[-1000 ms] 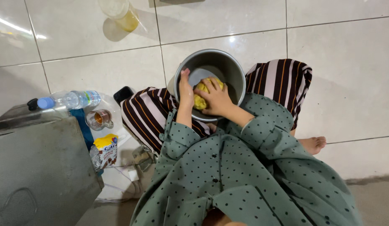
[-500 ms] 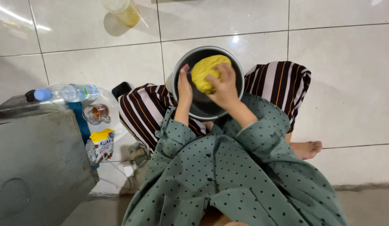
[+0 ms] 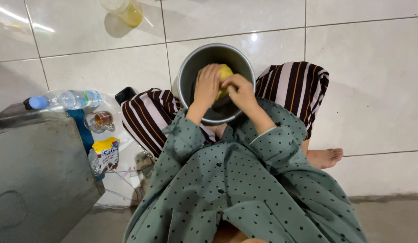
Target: The person kneads yellow dough by hand in a metal bowl while sitting on a tiled floor.
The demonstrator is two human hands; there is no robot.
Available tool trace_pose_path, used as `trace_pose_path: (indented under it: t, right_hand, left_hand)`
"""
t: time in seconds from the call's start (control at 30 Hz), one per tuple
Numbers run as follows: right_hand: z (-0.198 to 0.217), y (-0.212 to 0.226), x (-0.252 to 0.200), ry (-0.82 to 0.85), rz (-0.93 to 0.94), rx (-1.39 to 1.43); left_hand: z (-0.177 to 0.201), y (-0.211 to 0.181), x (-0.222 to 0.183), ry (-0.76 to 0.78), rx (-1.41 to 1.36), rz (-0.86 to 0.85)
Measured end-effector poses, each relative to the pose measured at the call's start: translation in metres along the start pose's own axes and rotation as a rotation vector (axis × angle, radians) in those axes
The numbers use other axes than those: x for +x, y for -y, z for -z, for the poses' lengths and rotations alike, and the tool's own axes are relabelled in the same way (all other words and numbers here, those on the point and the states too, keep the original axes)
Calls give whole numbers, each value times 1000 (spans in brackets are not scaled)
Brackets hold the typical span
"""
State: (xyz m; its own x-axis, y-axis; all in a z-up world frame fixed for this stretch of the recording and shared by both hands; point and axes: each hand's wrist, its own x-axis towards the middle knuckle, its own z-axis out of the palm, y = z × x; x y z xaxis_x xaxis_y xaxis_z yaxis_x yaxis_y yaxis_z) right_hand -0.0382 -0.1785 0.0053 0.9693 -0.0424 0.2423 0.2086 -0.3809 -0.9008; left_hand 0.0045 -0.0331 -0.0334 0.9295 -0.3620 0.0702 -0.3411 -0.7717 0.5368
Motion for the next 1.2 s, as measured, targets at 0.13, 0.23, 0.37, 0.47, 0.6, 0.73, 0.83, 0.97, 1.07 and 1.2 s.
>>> trace_pose_path:
  t: [0.13,0.23,0.37,0.47,0.6,0.73,0.83,0.97,1.07,1.2]
  right_hand:
    - [13,0,3,-4,-182,38]
    - [7,-5,4,33,-214,17]
    - [-2,-6,4,84,-262,30]
    - [-3,0,7,92,-317,39]
    - [5,14,11,106,-414,47]
    - [3,5,8,121,-468,71]
    - [-3,3,6,156,-506,89]
    - [-10,-1,3,139,-435,63]
    - [-10,0,4,112,-402,34]
    - [-9,-10,3,49,-356,31]
  left_hand:
    - [57,-44,-52,260,-10,7]
    - [70,-58,-81,423,120,9]
    - [49,-47,-72,361,158,35]
    - [25,-25,-38,334,163,76]
    - [0,-9,-21,318,190,117]
    - [32,-39,-63,345,238,88]
    - [49,-55,-88,423,237,103]
    - [50,-48,-73,458,146,165]
    - [25,-21,-38,460,132,189]
    - [12,-14,-21,496,201,214]
